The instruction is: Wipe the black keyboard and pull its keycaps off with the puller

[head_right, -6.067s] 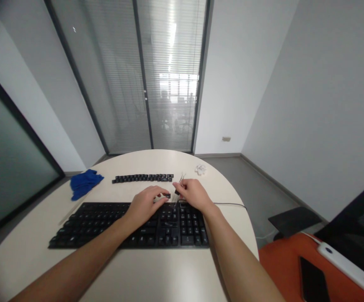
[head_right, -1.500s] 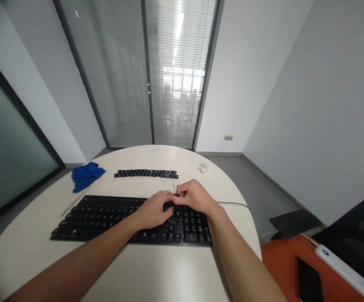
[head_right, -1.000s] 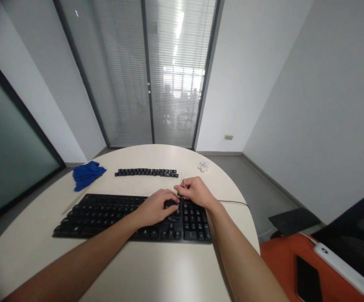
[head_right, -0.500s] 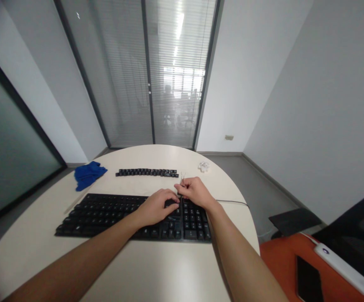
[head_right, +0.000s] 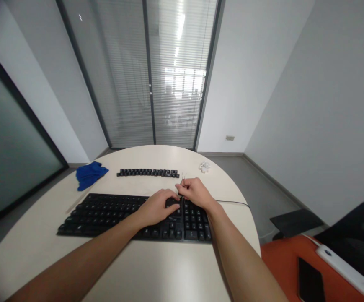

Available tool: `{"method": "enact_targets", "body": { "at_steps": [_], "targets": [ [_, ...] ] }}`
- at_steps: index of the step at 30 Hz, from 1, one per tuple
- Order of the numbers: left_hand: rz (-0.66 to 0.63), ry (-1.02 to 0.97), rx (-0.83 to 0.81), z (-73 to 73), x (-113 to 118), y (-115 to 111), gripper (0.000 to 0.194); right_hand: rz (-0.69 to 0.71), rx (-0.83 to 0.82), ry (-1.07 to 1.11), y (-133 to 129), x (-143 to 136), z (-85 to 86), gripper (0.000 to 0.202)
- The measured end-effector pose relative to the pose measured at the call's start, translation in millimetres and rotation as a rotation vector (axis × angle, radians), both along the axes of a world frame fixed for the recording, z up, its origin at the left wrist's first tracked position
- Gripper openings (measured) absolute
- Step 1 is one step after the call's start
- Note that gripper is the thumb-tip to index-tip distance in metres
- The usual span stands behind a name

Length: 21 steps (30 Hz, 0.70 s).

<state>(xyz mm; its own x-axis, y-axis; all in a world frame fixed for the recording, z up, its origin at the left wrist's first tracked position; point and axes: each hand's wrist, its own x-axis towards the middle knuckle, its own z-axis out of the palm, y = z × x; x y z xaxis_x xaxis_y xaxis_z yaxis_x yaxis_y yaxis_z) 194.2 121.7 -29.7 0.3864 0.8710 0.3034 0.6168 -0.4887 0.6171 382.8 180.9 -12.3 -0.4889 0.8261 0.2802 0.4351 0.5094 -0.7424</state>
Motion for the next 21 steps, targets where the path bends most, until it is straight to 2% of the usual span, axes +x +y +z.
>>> {"method": "enact_targets", "body": {
  "at_steps": [6,21],
  "targets": [
    [0.05,-0.013,0.027,-0.8,-0.5,-0.1,0.021,0.051,-0.022,-0.016,-0.5,-1.0,-1.7,0.043],
    [-0.007,-0.031,0.039,-2.8,-1.0,1.7,0.014,0.032,-0.086,0.066,3.3,-1.2,-8.9,0.043]
  ]
}}
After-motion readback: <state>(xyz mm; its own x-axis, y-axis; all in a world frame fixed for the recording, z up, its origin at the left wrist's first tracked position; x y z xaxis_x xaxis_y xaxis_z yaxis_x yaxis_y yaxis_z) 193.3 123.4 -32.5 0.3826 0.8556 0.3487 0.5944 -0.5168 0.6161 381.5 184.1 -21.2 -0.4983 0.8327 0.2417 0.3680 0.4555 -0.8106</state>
